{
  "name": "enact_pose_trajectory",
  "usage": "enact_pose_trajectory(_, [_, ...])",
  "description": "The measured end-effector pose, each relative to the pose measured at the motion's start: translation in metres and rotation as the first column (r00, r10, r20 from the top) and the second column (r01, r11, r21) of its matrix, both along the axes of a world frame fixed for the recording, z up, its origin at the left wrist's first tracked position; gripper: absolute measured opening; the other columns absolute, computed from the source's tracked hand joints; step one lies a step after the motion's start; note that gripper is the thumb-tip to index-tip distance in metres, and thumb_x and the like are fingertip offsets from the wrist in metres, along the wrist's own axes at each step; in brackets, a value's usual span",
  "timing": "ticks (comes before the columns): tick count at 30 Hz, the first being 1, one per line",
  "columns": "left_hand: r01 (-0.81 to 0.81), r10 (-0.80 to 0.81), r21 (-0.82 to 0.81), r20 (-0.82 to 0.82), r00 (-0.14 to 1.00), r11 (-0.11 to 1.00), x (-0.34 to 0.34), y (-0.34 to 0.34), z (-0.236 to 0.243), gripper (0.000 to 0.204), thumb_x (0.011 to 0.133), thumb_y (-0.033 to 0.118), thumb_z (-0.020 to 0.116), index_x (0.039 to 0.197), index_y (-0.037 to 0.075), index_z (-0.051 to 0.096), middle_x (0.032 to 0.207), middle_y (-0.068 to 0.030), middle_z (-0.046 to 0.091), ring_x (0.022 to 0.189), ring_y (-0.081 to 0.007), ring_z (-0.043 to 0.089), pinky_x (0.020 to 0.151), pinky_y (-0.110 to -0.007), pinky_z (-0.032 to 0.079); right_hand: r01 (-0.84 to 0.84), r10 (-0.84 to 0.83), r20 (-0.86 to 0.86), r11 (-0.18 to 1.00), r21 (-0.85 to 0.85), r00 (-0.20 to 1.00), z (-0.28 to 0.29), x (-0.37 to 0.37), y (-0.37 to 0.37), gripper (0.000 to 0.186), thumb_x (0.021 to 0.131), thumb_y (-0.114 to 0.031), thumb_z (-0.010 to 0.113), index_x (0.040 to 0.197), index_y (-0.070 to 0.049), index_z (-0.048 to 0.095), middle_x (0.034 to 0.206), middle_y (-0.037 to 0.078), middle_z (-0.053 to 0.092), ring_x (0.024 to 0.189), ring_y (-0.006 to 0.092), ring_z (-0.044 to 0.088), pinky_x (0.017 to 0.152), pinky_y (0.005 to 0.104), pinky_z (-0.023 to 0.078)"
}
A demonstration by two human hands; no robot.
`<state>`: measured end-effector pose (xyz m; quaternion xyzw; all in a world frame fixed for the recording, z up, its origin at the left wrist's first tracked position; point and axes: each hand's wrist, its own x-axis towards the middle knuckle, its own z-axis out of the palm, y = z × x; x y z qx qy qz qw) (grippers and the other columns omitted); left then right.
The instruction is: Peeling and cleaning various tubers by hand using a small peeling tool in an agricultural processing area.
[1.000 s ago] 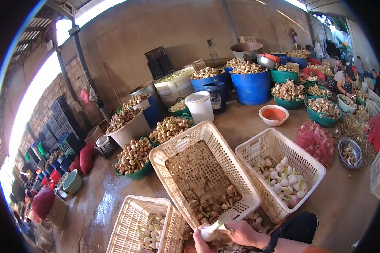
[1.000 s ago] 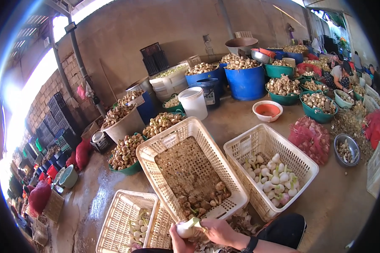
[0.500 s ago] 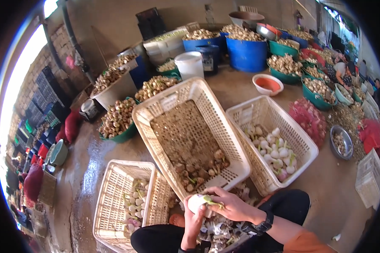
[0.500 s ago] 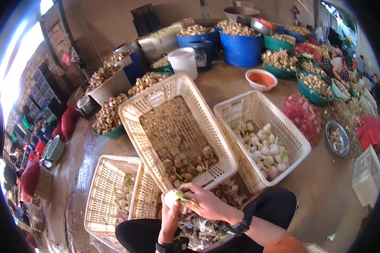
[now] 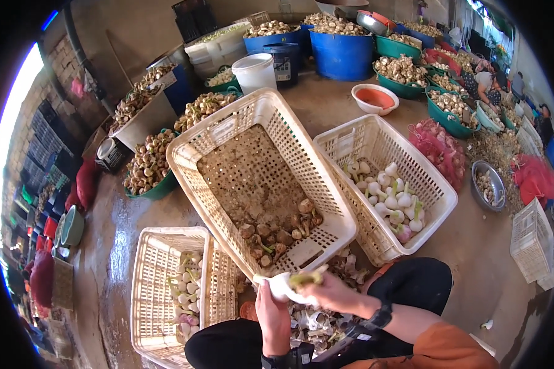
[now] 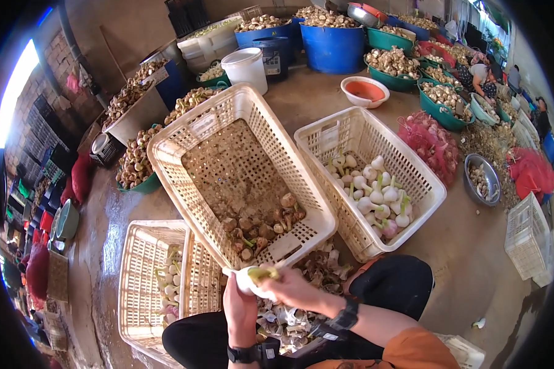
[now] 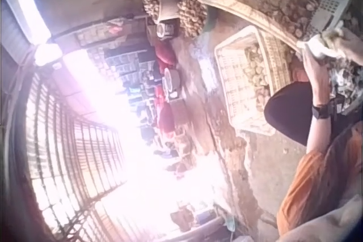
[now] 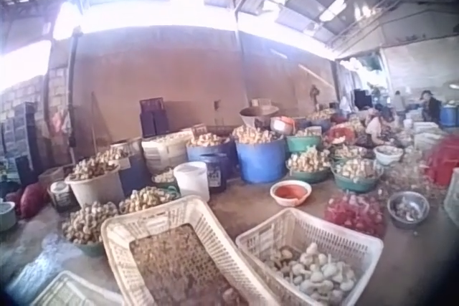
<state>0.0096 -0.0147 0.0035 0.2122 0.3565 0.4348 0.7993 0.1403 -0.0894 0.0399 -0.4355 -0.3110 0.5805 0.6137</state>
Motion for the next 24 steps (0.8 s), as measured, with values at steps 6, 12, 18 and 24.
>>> enact_pose_trajectory(6, [-0.067,0.119,-0.245,0.206,0.971,0.967,-0.018,0.021,0.007,0.033,0.094,0.023,0.033,0.112,-0.001,0.046,0.103,-0.0136,0.059,0.096,-0.0290,0.057,0.091,-0.046,0.047,-0.116,0.118,0.054,0.993,-0.033,0.992,0.008,0.078,-0.022,0.018,0.083,-0.019,0.057,0.090,-0.003,0.057,0.070,0.004,0.055,0.062,0.0121,0.051,0.058,0.0277,0.045])
enact_pose_trajectory(12, [-0.031,0.039,-0.055,0.150,0.988,0.998,0.003,0.016,0.004,0.032,0.094,0.019,0.031,0.113,0.000,0.047,0.106,-0.0173,0.057,0.103,-0.0314,0.054,0.092,-0.042,0.044,-0.153,0.126,0.807,0.987,-0.044,0.577,-0.029,0.011,0.006,0.036,0.084,-0.032,0.057,0.105,-0.002,0.055,0.088,0.019,0.061,0.078,0.0340,0.060,0.067,0.0406,0.048])
enact_pose_trajectory(18, [0.440,-0.168,0.680,-0.429,0.888,0.587,0.117,0.039,0.063,0.057,0.089,0.012,0.051,0.136,-0.001,0.022,0.136,-0.0193,0.030,0.122,-0.0275,0.038,0.100,-0.036,0.034,-0.124,-0.082,0.576,0.943,0.309,0.813,-0.105,-0.004,0.019,0.020,0.084,-0.021,0.051,0.095,-0.006,0.055,0.090,0.016,0.059,0.088,0.0287,0.057,0.076,0.0402,0.043])
enact_pose_trajectory(24, [0.493,-0.414,0.156,-0.366,0.833,0.856,0.014,0.027,-0.031,0.042,0.087,0.011,0.055,0.125,0.000,0.039,0.108,-0.0078,0.052,0.092,-0.0154,0.054,0.085,-0.030,0.043,-0.019,-0.212,0.920,0.976,0.218,-0.331,-0.150,0.128,0.175,0.017,0.082,-0.010,0.045,0.091,-0.009,0.059,0.086,0.009,0.059,0.085,0.0279,0.056,0.073,0.0413,0.045])
